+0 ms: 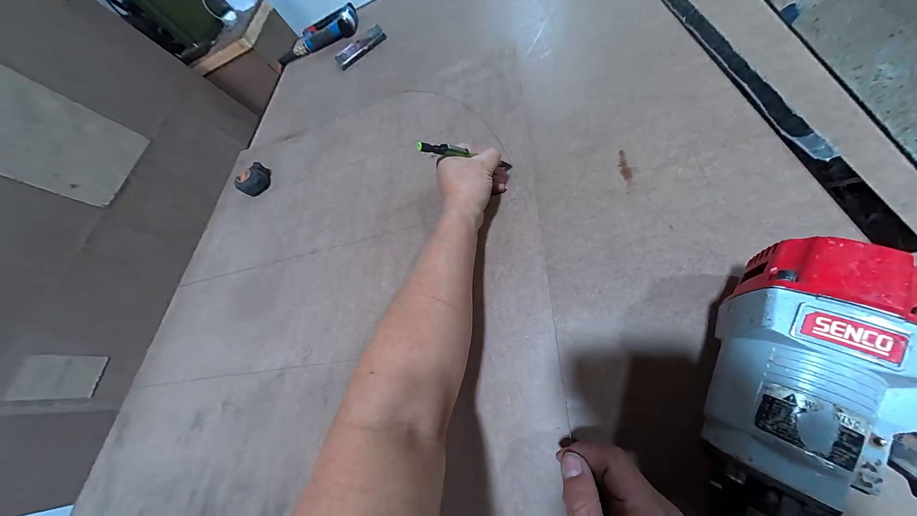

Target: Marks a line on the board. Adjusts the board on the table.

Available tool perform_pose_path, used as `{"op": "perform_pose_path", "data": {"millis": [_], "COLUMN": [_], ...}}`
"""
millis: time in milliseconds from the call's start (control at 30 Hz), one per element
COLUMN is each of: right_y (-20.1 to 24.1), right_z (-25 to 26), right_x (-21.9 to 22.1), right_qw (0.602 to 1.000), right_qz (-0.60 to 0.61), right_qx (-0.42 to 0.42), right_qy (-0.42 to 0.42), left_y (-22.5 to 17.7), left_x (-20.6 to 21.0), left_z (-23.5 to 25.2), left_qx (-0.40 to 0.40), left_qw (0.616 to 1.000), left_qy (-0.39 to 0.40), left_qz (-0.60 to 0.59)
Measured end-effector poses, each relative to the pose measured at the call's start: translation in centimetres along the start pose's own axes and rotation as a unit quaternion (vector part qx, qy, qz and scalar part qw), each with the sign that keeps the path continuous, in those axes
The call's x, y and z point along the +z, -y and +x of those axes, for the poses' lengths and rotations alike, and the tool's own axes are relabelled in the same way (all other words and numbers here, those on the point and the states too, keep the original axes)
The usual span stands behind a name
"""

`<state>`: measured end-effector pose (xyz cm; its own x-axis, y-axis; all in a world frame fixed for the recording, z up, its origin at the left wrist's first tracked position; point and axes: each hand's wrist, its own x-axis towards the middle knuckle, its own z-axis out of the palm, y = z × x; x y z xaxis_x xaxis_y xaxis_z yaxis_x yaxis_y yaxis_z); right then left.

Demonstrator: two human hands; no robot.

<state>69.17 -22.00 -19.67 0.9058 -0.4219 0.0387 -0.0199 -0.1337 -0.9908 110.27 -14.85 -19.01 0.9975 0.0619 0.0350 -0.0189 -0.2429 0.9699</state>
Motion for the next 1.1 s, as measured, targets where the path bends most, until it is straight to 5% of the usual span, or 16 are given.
{"op": "perform_pose_path", "data": {"millis": [1100], "right_y": [0.0], "right_z": [-0.1], "right_x": [0.1], "right_qw": [1.0], "right_qz": [-0.011], "right_qx": [-0.001], "right_qy": [-0.005], "left_y": [-0.3], "left_x": [-0.4], "left_z": [-2.6], "left_qx": [-0.003], "left_qw": [1.0], "left_qy": [0.018], "left_qz": [0.006]}}
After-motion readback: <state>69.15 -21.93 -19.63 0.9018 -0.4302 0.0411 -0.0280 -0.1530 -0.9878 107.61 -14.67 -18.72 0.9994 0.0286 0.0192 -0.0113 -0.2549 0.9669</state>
